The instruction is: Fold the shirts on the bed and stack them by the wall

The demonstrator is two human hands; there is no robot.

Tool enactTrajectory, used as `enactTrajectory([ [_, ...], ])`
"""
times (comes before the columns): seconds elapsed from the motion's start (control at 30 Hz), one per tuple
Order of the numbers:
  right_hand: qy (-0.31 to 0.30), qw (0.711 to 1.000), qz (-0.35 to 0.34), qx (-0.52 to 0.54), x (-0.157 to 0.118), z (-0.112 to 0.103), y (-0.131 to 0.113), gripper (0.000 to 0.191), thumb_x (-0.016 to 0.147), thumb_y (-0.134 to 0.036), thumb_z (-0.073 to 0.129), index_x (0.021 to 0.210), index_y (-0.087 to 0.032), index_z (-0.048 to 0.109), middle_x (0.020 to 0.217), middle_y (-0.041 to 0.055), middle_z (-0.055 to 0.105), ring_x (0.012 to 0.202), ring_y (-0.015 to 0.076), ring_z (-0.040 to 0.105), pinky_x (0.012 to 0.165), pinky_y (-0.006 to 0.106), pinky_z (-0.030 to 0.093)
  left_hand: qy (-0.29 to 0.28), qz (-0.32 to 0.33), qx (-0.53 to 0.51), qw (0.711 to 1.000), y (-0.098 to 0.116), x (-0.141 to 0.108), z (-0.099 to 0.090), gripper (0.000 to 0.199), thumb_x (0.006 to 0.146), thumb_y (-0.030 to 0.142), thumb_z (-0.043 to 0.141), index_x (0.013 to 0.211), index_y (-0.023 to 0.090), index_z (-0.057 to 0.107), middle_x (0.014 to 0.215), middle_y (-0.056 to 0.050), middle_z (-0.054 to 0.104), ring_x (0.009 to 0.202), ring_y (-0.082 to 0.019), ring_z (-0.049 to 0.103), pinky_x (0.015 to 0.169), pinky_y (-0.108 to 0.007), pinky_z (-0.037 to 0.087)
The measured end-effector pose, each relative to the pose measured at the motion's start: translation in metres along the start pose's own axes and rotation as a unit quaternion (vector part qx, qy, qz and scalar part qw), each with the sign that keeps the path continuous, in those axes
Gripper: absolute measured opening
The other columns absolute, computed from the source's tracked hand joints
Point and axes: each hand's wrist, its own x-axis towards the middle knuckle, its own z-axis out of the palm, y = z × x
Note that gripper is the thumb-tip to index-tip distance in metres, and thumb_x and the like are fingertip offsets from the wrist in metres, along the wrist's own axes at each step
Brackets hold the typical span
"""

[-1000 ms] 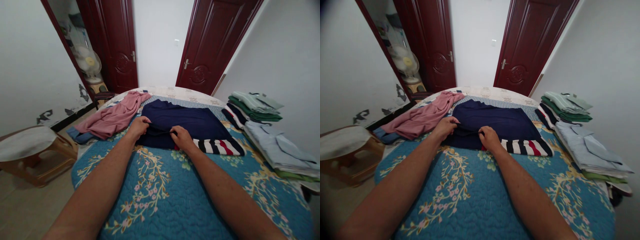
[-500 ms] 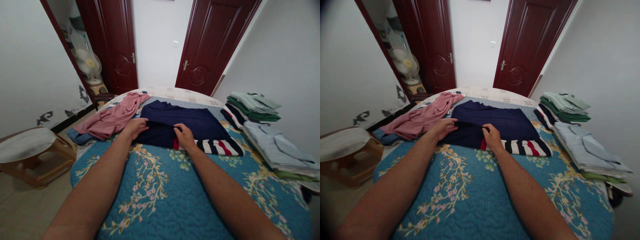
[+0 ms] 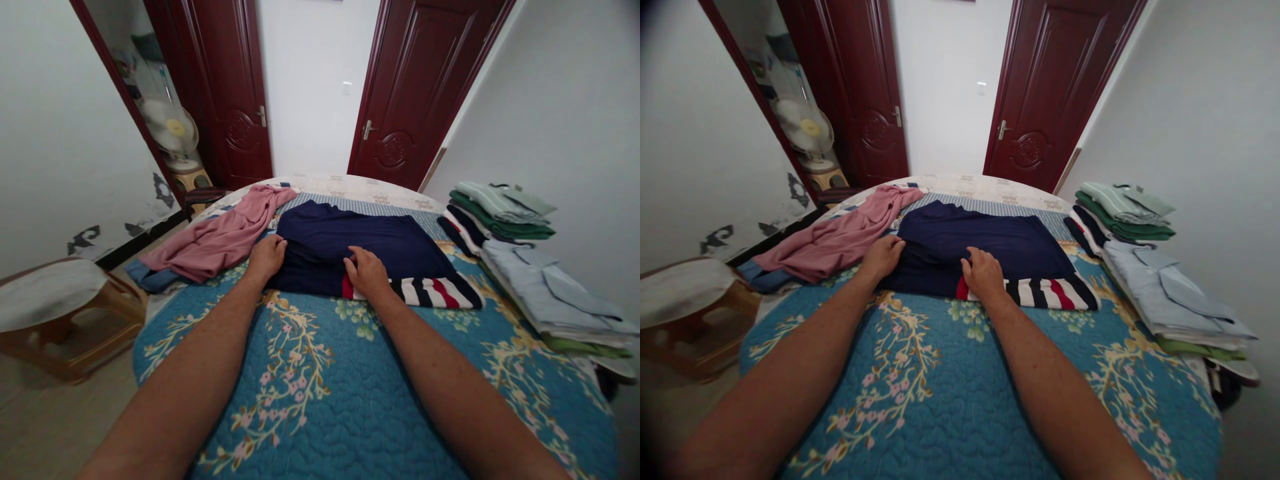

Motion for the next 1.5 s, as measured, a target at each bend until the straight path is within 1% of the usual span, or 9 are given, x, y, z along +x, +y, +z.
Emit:
enactTrajectory([
  [0.27, -0.058, 0.994, -0.093, -0.014, -0.002, -0.005, -0.007, 0.011, 0.101, -0.031, 0.064, 0.103, -0.023, 0.071, 0.098, 0.0077, 0.075, 0.098, 0.0259, 0.065, 0.090, 0.036, 0.047, -0.009, 0.050, -0.040, 0.998, -0.002, 0.001, -0.004, 0.037, 0.107, 0.038, 0.041, 0.115, 0.019, 0.072, 0.110, -0.011, 0.077, 0.107, -0.028, 0.070, 0.098, -0.037, 0.050],
  [0.33, -0.071, 0.993, -0.098, 0.004, -0.001, -0.003, -0.005, 0.013, 0.102, -0.030, 0.063, 0.105, -0.023, 0.073, 0.103, 0.0075, 0.076, 0.101, 0.0252, 0.065, 0.093, 0.035, 0.047, -0.056, 0.053, -0.059, 0.995, -0.008, 0.001, -0.009, 0.036, 0.101, 0.030, 0.047, 0.125, 0.018, 0.070, 0.107, -0.010, 0.076, 0.103, -0.026, 0.070, 0.095, -0.036, 0.052],
  [0.43, -0.076, 0.993, -0.086, 0.026, 0.000, 0.001, 0.000, 0.022, 0.104, -0.028, 0.060, 0.115, -0.023, 0.077, 0.119, 0.0085, 0.078, 0.113, 0.0246, 0.066, 0.102, 0.036, 0.048, -0.122, 0.067, -0.077, 0.987, -0.017, 0.001, -0.015, 0.059, 0.085, 0.018, 0.058, 0.144, 0.018, 0.061, 0.102, -0.005, 0.073, 0.091, -0.023, 0.069, 0.085, -0.032, 0.053],
  [0.6, -0.065, 0.998, -0.019, -0.001, -0.001, 0.004, -0.003, 0.039, 0.106, -0.027, 0.052, 0.136, -0.020, 0.075, 0.136, 0.0120, 0.074, 0.124, 0.0263, 0.064, 0.110, 0.040, 0.048, -0.067, 0.089, -0.085, 0.990, -0.027, 0.003, -0.011, 0.056, 0.073, 0.006, 0.052, 0.124, 0.021, 0.069, 0.108, -0.004, 0.072, 0.095, -0.021, 0.068, 0.088, -0.031, 0.054],
  [0.73, -0.078, 0.996, -0.002, -0.040, -0.005, 0.002, -0.012, 0.047, 0.106, -0.033, 0.053, 0.148, -0.019, 0.067, 0.142, 0.0150, 0.070, 0.128, 0.0301, 0.062, 0.111, 0.043, 0.047, -0.079, 0.088, -0.053, 0.992, -0.028, 0.005, -0.005, 0.043, 0.078, 0.006, 0.047, 0.106, 0.021, 0.077, 0.103, -0.005, 0.077, 0.101, -0.023, 0.071, 0.098, -0.033, 0.055],
  [0.93, -0.069, 0.994, -0.016, -0.078, -0.008, 0.002, -0.018, 0.057, 0.105, -0.044, 0.059, 0.155, -0.016, 0.059, 0.146, 0.0200, 0.066, 0.129, 0.0369, 0.057, 0.108, 0.052, 0.047, -0.083, 0.065, 0.020, 0.994, -0.025, 0.007, -0.004, 0.051, 0.085, 0.012, 0.050, 0.124, 0.019, 0.082, 0.130, -0.009, 0.080, 0.122, -0.024, 0.073, 0.115, -0.031, 0.050],
  [1.17, -0.070, 0.992, -0.025, -0.099, -0.008, -0.012, -0.017, 0.046, 0.108, -0.043, 0.054, 0.148, -0.022, 0.065, 0.137, 0.0150, 0.072, 0.125, 0.0308, 0.061, 0.108, 0.047, 0.047, -0.107, 0.058, 0.175, 0.977, -0.026, 0.013, -0.006, 0.045, 0.081, 0.020, 0.058, 0.117, 0.019, 0.083, 0.126, -0.015, 0.080, 0.120, -0.036, 0.074, 0.108, -0.046, 0.057],
  [1.33, -0.078, 0.987, 0.036, -0.139, -0.013, -0.056, 0.031, 0.034, 0.105, -0.029, 0.053, 0.130, -0.021, 0.076, 0.126, 0.0144, 0.076, 0.118, 0.0307, 0.067, 0.106, 0.047, 0.049, -0.052, 0.153, 0.226, 0.961, 0.008, -0.001, -0.014, 0.042, 0.093, 0.030, 0.051, 0.118, 0.016, 0.081, 0.126, -0.021, 0.076, 0.117, -0.040, 0.072, 0.103, -0.052, 0.056],
  [1.5, 0.047, 0.975, 0.146, -0.161, -0.042, -0.118, 0.126, 0.045, 0.099, -0.017, 0.053, 0.140, -0.013, 0.072, 0.138, 0.0179, 0.073, 0.129, 0.0298, 0.065, 0.114, 0.042, 0.046, -0.090, 0.308, 0.117, 0.940, 0.073, -0.029, 0.001, 0.047, 0.100, 0.028, 0.045, 0.137, 0.025, 0.074, 0.142, -0.011, 0.072, 0.127, -0.031, 0.068, 0.112, -0.045, 0.052],
])
